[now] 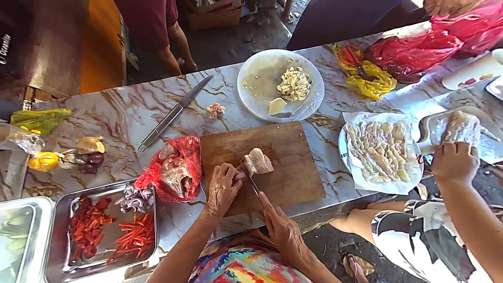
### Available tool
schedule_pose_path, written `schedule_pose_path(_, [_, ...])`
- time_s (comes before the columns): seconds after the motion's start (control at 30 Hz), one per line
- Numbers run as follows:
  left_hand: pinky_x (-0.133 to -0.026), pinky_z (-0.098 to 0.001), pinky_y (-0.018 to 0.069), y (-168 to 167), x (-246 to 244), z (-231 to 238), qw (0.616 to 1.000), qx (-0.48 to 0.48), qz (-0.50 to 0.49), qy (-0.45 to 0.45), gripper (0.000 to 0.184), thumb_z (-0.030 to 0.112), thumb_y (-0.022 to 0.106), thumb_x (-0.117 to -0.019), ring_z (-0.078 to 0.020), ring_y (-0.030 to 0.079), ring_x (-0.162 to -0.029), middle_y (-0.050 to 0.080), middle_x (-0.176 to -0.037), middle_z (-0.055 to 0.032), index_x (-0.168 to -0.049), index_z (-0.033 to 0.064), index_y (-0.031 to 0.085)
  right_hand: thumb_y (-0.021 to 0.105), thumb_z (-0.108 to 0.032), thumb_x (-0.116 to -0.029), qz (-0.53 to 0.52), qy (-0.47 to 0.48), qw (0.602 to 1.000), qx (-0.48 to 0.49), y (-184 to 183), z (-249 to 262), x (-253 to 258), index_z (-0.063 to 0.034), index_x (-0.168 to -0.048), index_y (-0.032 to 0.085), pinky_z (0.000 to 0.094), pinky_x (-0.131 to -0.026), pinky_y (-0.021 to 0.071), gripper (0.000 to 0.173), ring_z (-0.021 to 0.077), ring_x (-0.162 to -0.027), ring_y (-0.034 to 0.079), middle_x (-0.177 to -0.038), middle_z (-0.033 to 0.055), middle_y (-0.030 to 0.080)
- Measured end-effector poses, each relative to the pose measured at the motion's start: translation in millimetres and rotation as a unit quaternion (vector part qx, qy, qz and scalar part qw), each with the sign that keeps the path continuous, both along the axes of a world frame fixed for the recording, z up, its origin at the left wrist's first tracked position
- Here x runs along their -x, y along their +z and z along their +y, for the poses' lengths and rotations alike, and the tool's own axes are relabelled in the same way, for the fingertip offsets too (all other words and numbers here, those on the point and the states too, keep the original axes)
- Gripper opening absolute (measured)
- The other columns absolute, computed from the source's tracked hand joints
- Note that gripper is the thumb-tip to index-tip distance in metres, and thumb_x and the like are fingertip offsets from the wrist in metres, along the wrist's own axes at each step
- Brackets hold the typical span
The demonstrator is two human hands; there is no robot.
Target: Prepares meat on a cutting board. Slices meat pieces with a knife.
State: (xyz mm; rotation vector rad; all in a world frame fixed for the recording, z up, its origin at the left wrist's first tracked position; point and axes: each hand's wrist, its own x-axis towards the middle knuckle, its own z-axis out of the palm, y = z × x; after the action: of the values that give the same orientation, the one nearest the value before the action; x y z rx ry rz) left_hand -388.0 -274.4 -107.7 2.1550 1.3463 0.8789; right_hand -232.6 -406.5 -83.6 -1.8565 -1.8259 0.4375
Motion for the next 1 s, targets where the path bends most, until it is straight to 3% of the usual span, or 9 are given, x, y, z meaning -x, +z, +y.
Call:
schedule_pose_path(0.13, [-0.084, -0.045, 0.0529, -2, 1, 0, 1.0, -0.011, -0.001, -0.014, 0.011, 0.005, 0.071, -0.0775, -0.0372, 0.067, -0.093, 0.071, -0.098, -0.018, -0.088, -0.0005, 0.073, 0.056, -0.005, -0.0947, -0.018, 0.004, 0.999, 0.034, 4, 33, 8, -0.0021, -0.143, 0.059, 0.0409, -0.042, 0.0505, 0.049, 0.0299, -0.046, 0.06, -0.073, 0.0189, 0.064])
schedule_pose_path(0.23, [-0.084, -0.0443, 0.0529, -2, 0, -1, 1.0, -0.014, 0.01, -0.005, 0.011, 0.006, 0.071, -0.0786, -0.0371, 0.067, -0.093, 0.07, -0.098, -0.0183, -0.087, -0.0006, 0.073, 0.057, -0.004, -0.0945, -0.054, 0.01, 0.997, 0.057, 7, 42, 11, -0.0047, -0.145, 0.057, 0.0405, -0.043, 0.0511, 0.051, 0.0315, -0.048, 0.062, -0.076, 0.0208, 0.064])
schedule_pose_path(0.37, [-0.082, -0.0439, 0.0535, -1, -4, -1, 1.0, -0.011, 0.018, 0.021, 0.011, 0.006, 0.072, -0.0783, -0.0365, 0.067, -0.092, 0.07, -0.097, -0.0184, -0.086, -0.0017, 0.072, 0.063, -0.006, -0.0903, -0.101, 0.026, 0.993, 0.062, 12, 15, 1, -0.0055, -0.145, 0.058, 0.0402, -0.041, 0.0503, 0.055, 0.0313, -0.045, 0.061, -0.074, 0.0204, 0.063])
schedule_pose_path(0.53, [-0.084, -0.0431, 0.0535, -3, -3, 0, 1.0, -0.002, 0.005, 0.028, 0.011, 0.006, 0.071, -0.0779, -0.0364, 0.067, -0.093, 0.069, -0.096, -0.0188, -0.086, -0.0019, 0.071, 0.059, -0.01, -0.0915, -0.126, 0.025, 0.992, 0.016, 8, -22, -17, -0.008, -0.138, 0.065, 0.0368, -0.037, 0.0481, 0.047, 0.0267, -0.041, 0.058, -0.068, 0.0157, 0.061])
schedule_pose_path(0.7, [-0.089, -0.0389, 0.0541, -6, 7, -7, 0.997, 0.015, -0.052, 0.046, 0.017, 0.001, 0.068, -0.0771, -0.0327, 0.067, -0.098, 0.068, -0.1, -0.0195, -0.094, -0.0041, 0.068, 0.053, -0.009, -0.0925, -0.058, 0.014, 0.998, 0.035, 27, -35, -31, -0.0085, -0.136, 0.067, 0.0404, -0.038, 0.0491, 0.046, 0.027, -0.043, 0.059, -0.067, 0.0145, 0.063])
schedule_pose_path(0.8, [-0.088, -0.0429, 0.0542, -1, 6, -10, 0.999, 0.0, -0.024, 0.042, 0.027, 0.0, 0.066, -0.0783, -0.0365, 0.067, -0.098, 0.069, -0.103, -0.02, -0.105, -0.0019, 0.071, 0.05, -0.012, -0.0949, -0.013, 0.014, 1.0, 0.016, 33, -27, -30, -0.0052, -0.136, 0.066, 0.0371, -0.039, 0.0481, 0.044, 0.0232, -0.043, 0.057, -0.067, 0.0124, 0.063])
schedule_pose_path(0.9, [-0.083, -0.0433, 0.0545, -2, 3, -11, 0.999, -0.031, 0.021, 0.03, 0.024, 0.013, 0.065, -0.0806, -0.0384, 0.066, -0.096, 0.068, -0.104, -0.0196, -0.1, 0.0039, 0.076, 0.051, -0.009, -0.0952, 0.022, 0.018, 1.0, -0.002, 23, -8, -19, -0.0015, -0.136, 0.065, 0.0357, -0.042, 0.0508, 0.044, 0.0225, -0.045, 0.059, -0.07, 0.0125, 0.065])
schedule_pose_path(0.97, [-0.082, -0.0443, 0.0547, 1, 1, -10, 0.998, -0.025, 0.048, 0.03, 0.029, 0.026, 0.072, -0.081, -0.0395, 0.066, -0.097, 0.068, -0.105, -0.021, -0.097, 0.0017, 0.074, 0.052, -0.007, -0.0938, 0.037, 0.011, 0.999, -0.003, 20, 0, -11, 0.0, -0.136, 0.064, 0.0362, -0.043, 0.051, 0.045, 0.0228, -0.046, 0.059, -0.071, 0.0133, 0.066])
schedule_pose_path(1.0, [-0.082, -0.0454, 0.0548, 1, 1, -9, 0.998, -0.018, 0.05, 0.031, 0.028, 0.023, 0.075, -0.0799, -0.0407, 0.066, -0.097, 0.068, -0.104, -0.0219, -0.095, -0.0002, 0.073, 0.053, -0.007, -0.0929, 0.026, 0.005, 1.0, 0.005, 23, 1, -8, -0.0003, -0.136, 0.065, 0.0366, -0.042, 0.05, 0.045, 0.0231, -0.045, 0.058, -0.069, 0.0132, 0.065])
